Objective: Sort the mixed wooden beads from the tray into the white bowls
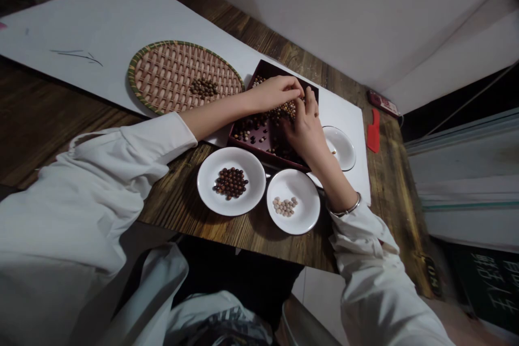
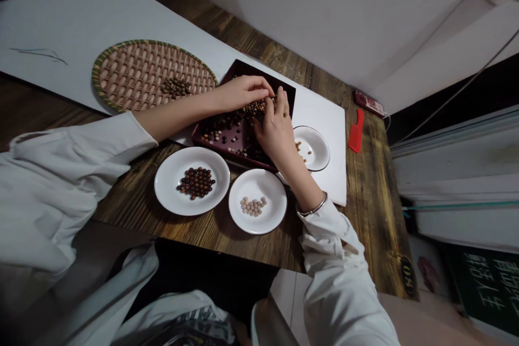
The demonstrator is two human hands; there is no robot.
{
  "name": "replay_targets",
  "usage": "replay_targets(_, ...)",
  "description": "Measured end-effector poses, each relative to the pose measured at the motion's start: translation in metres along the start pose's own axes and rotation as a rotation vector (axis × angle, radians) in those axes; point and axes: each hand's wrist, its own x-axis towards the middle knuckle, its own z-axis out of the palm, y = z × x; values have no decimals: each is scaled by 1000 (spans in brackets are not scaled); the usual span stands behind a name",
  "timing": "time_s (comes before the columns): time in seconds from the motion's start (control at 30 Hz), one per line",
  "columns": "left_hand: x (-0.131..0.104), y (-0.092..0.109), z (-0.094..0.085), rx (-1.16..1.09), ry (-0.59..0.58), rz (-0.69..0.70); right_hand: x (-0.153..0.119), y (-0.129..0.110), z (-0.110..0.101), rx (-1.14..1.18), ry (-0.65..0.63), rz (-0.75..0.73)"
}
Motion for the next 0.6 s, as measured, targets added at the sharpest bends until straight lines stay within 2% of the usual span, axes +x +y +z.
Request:
replay_targets(0.27, 0, 0, 0, 18, -3, -17, -2, 15, 8, -97, 96, -11)
replay_targets(0.4, 0, -1, 0, 45, -5, -18, -4, 14, 10, -142, 125, 25)
replay_targets(0.6, -1, 0, -1, 96, -12, -19, -3, 7, 5, -14, 133, 99)
